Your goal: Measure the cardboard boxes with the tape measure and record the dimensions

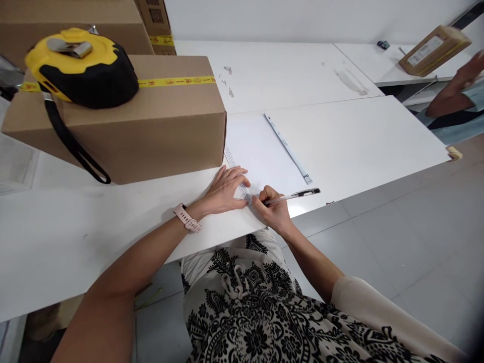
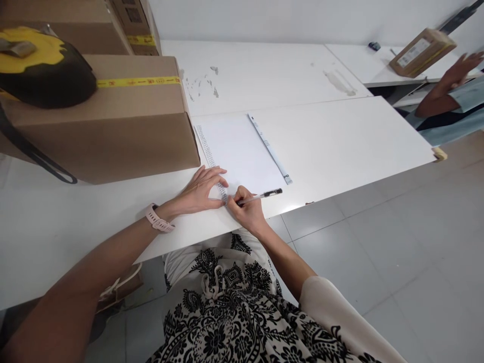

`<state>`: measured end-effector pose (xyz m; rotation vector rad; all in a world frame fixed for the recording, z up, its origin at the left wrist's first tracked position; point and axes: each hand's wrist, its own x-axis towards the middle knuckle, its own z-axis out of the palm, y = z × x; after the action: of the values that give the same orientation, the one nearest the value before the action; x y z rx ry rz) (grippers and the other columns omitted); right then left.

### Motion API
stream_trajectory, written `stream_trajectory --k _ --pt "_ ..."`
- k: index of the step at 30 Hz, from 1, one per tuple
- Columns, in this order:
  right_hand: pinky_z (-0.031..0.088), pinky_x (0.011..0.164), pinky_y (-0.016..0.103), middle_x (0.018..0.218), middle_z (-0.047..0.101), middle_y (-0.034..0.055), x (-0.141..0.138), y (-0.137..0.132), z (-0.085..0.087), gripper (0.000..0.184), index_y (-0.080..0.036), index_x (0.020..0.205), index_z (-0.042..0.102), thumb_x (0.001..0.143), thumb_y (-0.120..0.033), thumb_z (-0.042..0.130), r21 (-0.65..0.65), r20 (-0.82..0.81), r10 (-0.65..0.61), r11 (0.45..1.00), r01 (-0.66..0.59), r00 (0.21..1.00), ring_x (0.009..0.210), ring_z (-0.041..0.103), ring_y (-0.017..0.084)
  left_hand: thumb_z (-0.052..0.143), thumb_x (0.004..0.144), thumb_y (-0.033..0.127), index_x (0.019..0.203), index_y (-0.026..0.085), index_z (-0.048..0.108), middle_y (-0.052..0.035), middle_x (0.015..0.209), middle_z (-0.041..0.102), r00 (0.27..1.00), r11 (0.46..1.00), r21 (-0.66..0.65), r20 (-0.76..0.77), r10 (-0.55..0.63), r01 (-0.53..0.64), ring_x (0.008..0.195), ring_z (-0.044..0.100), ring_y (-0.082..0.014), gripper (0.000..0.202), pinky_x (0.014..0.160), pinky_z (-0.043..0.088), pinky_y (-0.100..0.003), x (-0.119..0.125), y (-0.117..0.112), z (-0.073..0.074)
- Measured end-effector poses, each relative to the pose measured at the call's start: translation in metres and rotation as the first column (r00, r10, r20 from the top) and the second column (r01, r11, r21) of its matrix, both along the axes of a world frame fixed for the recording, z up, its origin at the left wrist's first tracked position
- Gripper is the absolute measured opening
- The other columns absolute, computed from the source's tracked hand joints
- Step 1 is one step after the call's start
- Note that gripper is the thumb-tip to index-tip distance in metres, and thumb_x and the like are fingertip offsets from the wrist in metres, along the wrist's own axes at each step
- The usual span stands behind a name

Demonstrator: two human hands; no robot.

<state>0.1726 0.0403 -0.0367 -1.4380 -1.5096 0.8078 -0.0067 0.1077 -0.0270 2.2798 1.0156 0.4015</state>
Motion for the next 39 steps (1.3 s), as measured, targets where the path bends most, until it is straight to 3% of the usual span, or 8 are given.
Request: stream_trajectory --k 39 --pt "0.028 0.052 0.027 0.055 0.038 -0.0063 0.0010 0.0008 -0.0036 0.031 -0.024 0.059 0.035 0.077 -0.025 0.061 -0.011 -0.056 -0.047 0.999 0.047 0.997 0.053 0.033 0.011 0.073 0.075 0.029 0.107 0.022 0.058 -0.0127 0.151 0.049 1.000 1.000 -0.009 -0.006 -0.005 0.005 0.150 0.033 -0.0308 0.036 0.126 0.009 -0.054 -0.0010 0.0006 -0.0009"
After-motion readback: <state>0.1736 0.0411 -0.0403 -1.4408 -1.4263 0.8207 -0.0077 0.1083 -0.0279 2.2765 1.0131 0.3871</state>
